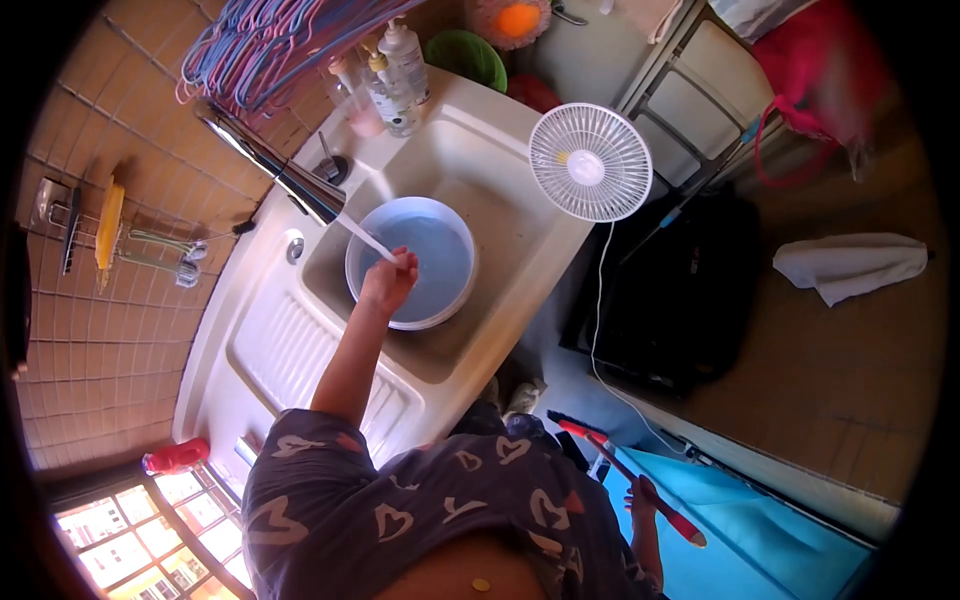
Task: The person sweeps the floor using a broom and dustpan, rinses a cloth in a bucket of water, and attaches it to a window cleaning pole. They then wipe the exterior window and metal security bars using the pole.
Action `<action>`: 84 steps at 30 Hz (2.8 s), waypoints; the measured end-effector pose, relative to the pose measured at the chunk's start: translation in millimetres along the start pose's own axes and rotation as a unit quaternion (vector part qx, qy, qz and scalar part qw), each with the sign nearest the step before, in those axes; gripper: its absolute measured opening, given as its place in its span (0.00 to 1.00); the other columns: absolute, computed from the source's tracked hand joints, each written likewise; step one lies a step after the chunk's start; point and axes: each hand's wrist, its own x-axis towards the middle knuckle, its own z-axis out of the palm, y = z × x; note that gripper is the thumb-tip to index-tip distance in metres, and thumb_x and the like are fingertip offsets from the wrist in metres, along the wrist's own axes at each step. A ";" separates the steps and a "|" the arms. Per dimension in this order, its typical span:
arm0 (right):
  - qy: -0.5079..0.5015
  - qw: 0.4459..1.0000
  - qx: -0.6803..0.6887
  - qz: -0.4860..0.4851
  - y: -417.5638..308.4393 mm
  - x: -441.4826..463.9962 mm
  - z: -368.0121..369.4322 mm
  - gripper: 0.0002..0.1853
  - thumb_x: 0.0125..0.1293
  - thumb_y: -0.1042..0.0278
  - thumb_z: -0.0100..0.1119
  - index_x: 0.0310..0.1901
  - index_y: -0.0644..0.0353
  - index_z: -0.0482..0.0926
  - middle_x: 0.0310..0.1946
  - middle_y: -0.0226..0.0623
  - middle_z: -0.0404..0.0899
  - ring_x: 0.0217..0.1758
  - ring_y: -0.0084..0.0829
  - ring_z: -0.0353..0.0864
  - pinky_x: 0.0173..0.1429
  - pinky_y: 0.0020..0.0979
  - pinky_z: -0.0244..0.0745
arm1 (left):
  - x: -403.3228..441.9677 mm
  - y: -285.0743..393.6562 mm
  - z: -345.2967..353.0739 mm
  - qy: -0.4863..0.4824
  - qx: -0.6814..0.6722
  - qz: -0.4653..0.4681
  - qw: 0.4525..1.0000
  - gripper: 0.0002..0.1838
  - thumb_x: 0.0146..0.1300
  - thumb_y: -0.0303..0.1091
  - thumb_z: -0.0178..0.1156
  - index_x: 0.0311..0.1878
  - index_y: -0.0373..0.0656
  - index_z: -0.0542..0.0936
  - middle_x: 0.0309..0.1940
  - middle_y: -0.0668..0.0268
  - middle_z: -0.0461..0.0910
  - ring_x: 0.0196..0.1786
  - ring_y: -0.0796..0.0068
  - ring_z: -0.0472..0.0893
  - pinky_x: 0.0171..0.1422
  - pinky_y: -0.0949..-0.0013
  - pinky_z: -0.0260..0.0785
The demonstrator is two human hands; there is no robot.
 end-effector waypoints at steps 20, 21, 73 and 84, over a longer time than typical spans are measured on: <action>0.003 0.999 0.008 0.041 -34.3 -35.2 1.7 0.24 0.69 0.53 0.60 0.63 0.51 0.71 0.34 0.32 0.79 0.28 0.24 0.79 0.26 0.26 0.72 | 118.8 175.1 43.4 0.140 0.777 0.582 0.195 0.16 0.59 0.48 0.64 0.37 0.44 0.83 0.47 0.62 0.83 0.57 0.55 0.76 0.60 0.47 0.68; 0.004 0.999 0.006 0.039 -33.4 -35.4 1.0 0.23 0.69 0.54 0.59 0.63 0.51 0.72 0.34 0.32 0.79 0.28 0.25 0.79 0.26 0.26 0.72 | 128.1 186.8 37.9 0.141 0.775 0.583 0.199 0.16 0.59 0.48 0.64 0.37 0.44 0.83 0.47 0.62 0.83 0.57 0.55 0.76 0.60 0.47 0.68; -0.382 0.884 -0.160 -0.217 -155.8 18.7 119.1 0.18 0.73 0.59 0.54 0.61 0.51 0.70 0.38 0.33 0.80 0.34 0.21 0.77 0.37 0.22 0.71 | -433.4 -196.2 -211.6 0.255 0.467 0.425 0.732 0.11 0.62 0.28 0.61 0.48 0.43 0.80 0.49 0.61 0.80 0.52 0.60 0.80 0.54 0.64 0.73; -0.579 0.778 -0.017 0.242 -67.7 28.3 72.7 0.14 0.71 0.67 0.47 0.55 0.56 0.74 0.51 0.53 0.76 0.40 0.33 0.82 0.40 0.32 0.82 | -579.6 -475.1 -286.9 0.398 0.426 0.232 0.779 0.12 0.60 0.30 0.60 0.47 0.44 0.82 0.43 0.57 0.82 0.48 0.59 0.83 0.53 0.60 0.74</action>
